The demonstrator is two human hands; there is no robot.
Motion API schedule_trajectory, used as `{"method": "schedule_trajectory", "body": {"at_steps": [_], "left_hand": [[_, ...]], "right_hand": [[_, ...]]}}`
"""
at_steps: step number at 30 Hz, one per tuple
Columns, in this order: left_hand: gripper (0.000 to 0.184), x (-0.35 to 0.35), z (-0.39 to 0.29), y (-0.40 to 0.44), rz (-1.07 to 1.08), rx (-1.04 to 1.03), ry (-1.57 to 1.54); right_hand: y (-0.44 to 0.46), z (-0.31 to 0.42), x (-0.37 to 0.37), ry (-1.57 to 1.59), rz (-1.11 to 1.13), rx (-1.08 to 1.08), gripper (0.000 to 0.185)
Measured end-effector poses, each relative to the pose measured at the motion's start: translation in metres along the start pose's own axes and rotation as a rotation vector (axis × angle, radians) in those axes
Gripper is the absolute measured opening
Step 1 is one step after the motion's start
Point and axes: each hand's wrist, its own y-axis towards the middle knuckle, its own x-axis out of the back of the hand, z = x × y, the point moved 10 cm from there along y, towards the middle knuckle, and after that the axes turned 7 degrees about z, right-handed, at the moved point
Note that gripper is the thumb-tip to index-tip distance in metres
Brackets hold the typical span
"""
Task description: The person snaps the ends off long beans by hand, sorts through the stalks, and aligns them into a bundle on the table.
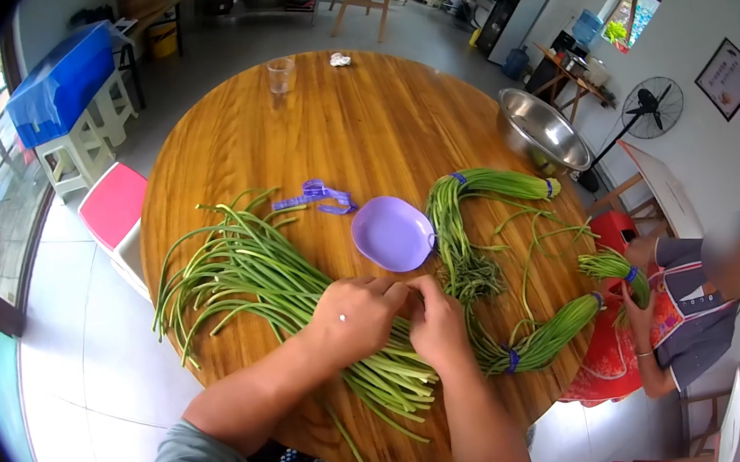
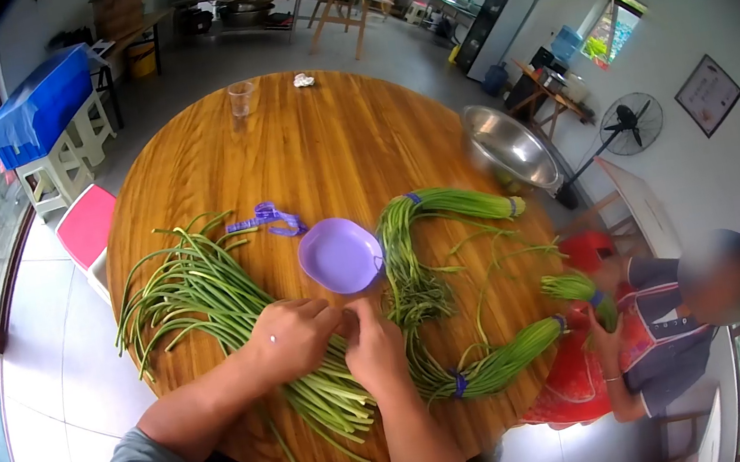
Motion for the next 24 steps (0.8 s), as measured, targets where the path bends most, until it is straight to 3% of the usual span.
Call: {"method": "schedule_trajectory", "body": {"at_steps": [2,3,5,6,7,9,14,17,18,19,20,21,24], "left_hand": [[0.007,0.008,-0.006,0.003,-0.097,0.008,0.010],[0.007,0.011,-0.009,0.004,-0.105,-0.005,-0.002],[0.007,0.015,0.012,0.005,-0.125,0.140,-0.528],[0.008,0.008,0.020,0.004,-0.012,0.256,-0.789],[0.008,0.007,0.023,0.004,-0.018,0.263,-0.779],[0.011,-0.011,0.020,0.004,-0.011,0.229,-1.325],[0.018,-0.028,0.019,0.010,0.059,0.230,-1.649],[0.013,-0.029,0.028,0.010,-0.015,0.208,-1.523],[0.013,-0.021,0.032,0.008,-0.029,0.207,-1.520],[0.010,0.006,0.031,0.009,-0.077,0.111,-0.993],[0.009,0.026,0.021,0.008,-0.112,0.023,-0.459],[0.009,0.030,0.023,0.006,-0.111,0.028,-0.445],[0.008,0.009,0.021,0.002,0.158,0.011,-0.145]], "right_hand": [[0.001,-0.014,0.002,0.211,-0.102,-0.004,0.015],[0.002,-0.039,-0.015,0.531,-0.097,-0.083,0.010],[0.000,-0.032,-0.025,1.048,-0.023,-0.225,0.008],[-0.001,-0.017,-0.017,1.151,-0.044,-0.163,0.009],[-0.001,-0.004,-0.009,1.257,-0.059,-0.101,0.010],[-0.004,0.010,0.006,1.315,-0.037,0.026,0.009],[-0.008,0.015,-0.006,1.686,0.055,0.014,0.007],[-0.008,0.008,0.000,1.473,-0.018,-0.032,0.005],[-0.004,0.003,0.011,0.902,-0.015,-0.042,0.005],[-0.004,0.002,0.009,0.902,-0.010,-0.036,0.005],[-0.005,0.018,0.014,0.423,-0.025,0.108,0.007],[-0.007,0.043,0.012,-0.054,-0.044,0.246,0.008],[-0.006,0.046,-0.003,-0.065,0.066,0.225,0.010]]}}
